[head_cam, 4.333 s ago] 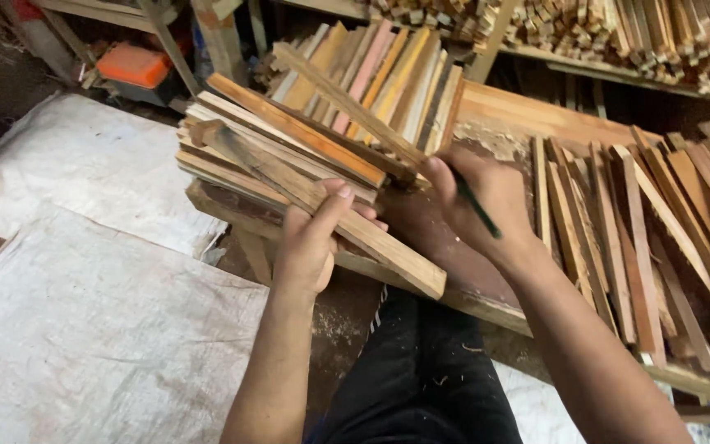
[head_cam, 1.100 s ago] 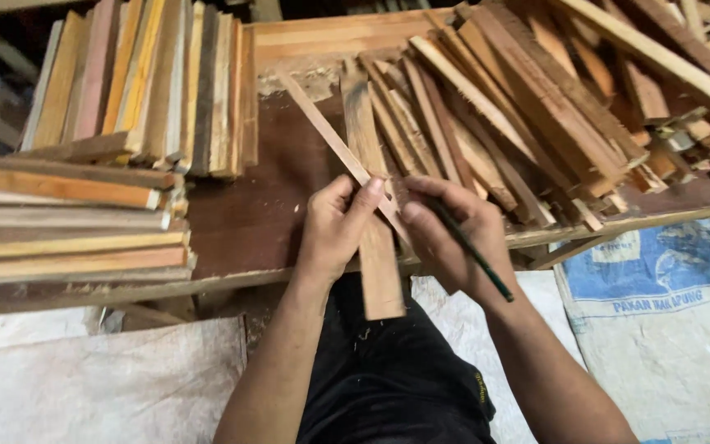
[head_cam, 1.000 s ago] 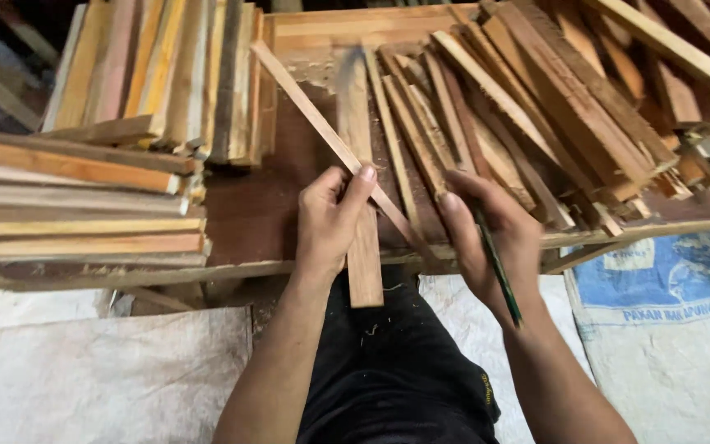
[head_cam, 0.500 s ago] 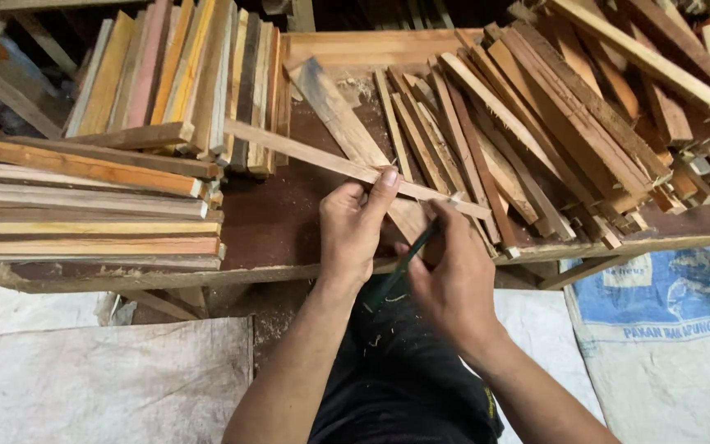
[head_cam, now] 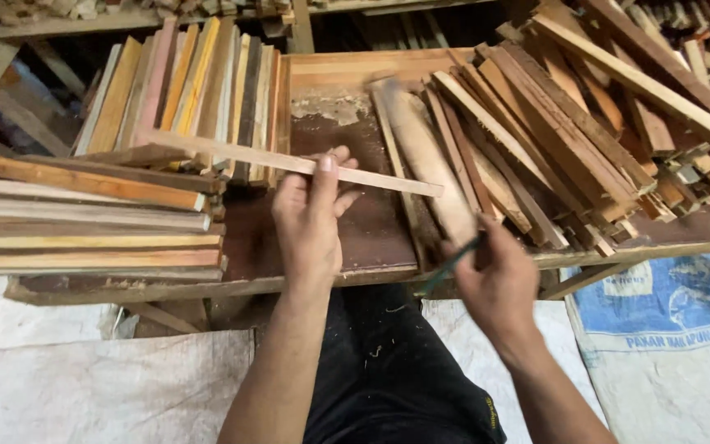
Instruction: Marking wood strips with a pencil while sorting through a pile on a low table
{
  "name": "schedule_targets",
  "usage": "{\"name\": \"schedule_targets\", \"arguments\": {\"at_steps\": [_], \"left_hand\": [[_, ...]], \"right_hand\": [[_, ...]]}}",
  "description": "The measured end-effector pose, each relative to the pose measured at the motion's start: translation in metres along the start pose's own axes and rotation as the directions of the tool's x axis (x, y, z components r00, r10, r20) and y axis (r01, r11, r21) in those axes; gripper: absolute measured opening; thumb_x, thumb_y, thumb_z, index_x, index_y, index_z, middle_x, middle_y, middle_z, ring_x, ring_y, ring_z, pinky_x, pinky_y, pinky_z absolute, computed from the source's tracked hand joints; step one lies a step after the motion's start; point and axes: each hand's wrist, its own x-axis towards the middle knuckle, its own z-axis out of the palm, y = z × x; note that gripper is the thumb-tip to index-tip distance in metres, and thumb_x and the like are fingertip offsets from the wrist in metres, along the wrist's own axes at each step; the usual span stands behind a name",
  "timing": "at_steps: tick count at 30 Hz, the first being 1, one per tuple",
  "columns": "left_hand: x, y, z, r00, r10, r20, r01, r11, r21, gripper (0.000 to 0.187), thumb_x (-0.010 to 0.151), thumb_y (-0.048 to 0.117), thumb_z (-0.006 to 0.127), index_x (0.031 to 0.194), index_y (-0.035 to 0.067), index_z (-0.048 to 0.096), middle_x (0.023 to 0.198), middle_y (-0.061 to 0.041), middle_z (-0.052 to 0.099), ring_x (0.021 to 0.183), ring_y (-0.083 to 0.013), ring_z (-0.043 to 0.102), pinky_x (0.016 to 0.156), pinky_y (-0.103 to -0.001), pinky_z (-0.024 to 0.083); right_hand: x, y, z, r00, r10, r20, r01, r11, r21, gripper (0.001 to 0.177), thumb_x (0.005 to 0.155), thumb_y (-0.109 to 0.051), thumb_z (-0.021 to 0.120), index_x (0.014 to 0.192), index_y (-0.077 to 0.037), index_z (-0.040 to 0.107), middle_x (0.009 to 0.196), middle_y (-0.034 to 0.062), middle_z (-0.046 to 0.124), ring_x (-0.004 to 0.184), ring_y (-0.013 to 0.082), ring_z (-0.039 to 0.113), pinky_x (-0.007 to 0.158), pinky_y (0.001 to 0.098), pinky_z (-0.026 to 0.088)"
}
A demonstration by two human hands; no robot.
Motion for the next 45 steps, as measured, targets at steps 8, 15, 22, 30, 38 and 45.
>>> {"name": "schedule_targets", "arguments": {"at_steps": [8,15,22,30,38,45], "left_hand": [[-0.020,-0.021,-0.014,0.987,-0.018,0.158,0.037,0.992,-0.121,0.040,0.098,0.023,0.066,0.123,-0.007,0.054,0.108,-0.031,0.070,0.097,-0.0368,0.074,0.071,-0.043,0.067],[-0.036,-0.029,-0.027,0.912,-0.208,0.354,0.258,0.961,-0.100,0.043,0.092,0.022,0.071,0.123,-0.002,0.052,0.111,-0.029,0.071,0.099,-0.0347,0.074,0.074,-0.047,0.065],[-0.042,-0.070,-0.046,0.856,-0.295,0.425,0.363,0.928,-0.088,0.039,0.088,0.022,0.080,0.110,-0.005,0.062,0.103,-0.023,0.072,0.094,-0.0271,0.072,0.082,-0.051,0.062],[-0.050,-0.035,-0.041,0.809,-0.129,0.574,0.150,0.989,0.010,0.034,0.089,0.017,0.076,0.113,0.002,0.058,0.113,-0.020,0.071,0.109,-0.0220,0.066,0.095,-0.037,0.055],[-0.046,-0.033,-0.047,0.755,-0.105,0.648,0.147,0.989,-0.010,0.033,0.092,0.017,0.074,0.113,0.004,0.053,0.119,-0.022,0.070,0.115,-0.0261,0.065,0.103,-0.041,0.048],[-0.046,-0.031,-0.048,0.750,-0.058,0.659,0.105,0.994,-0.032,0.030,0.093,0.016,0.072,0.114,0.004,0.053,0.116,-0.022,0.071,0.116,-0.0283,0.065,0.106,-0.042,0.046]], "right_hand": [[0.017,-0.033,-0.028,0.984,0.167,0.065,-0.177,0.962,0.208,0.057,0.089,-0.028,0.084,0.131,0.005,0.064,0.115,0.0308,0.067,0.113,0.0484,0.065,0.096,0.0558,0.050],[0.005,-0.026,-0.006,0.961,0.221,0.165,-0.264,0.912,0.314,0.063,0.082,-0.027,0.088,0.132,0.002,0.062,0.120,0.0254,0.067,0.122,0.0381,0.063,0.102,0.0470,0.049],[-0.014,-0.027,0.001,0.988,-0.147,0.052,0.119,0.927,0.356,0.056,0.077,-0.012,0.090,0.124,0.005,0.067,0.117,0.0248,0.071,0.114,0.0413,0.069,0.099,0.0486,0.052],[-0.027,-0.027,0.012,0.883,-0.469,0.005,0.449,0.849,0.278,0.049,0.075,-0.016,0.087,0.121,-0.004,0.075,0.101,0.0141,0.076,0.094,0.0358,0.074,0.086,0.0424,0.060],[-0.032,-0.012,0.018,0.866,-0.497,-0.051,0.482,0.804,0.348,0.043,0.074,-0.009,0.086,0.115,0.000,0.076,0.113,0.0218,0.076,0.112,0.0414,0.071,0.095,0.0470,0.057],[-0.031,-0.011,0.015,0.838,-0.542,-0.068,0.527,0.770,0.360,0.041,0.075,-0.005,0.083,0.115,0.004,0.075,0.114,0.0253,0.075,0.113,0.0463,0.070,0.095,0.0517,0.056]]}}
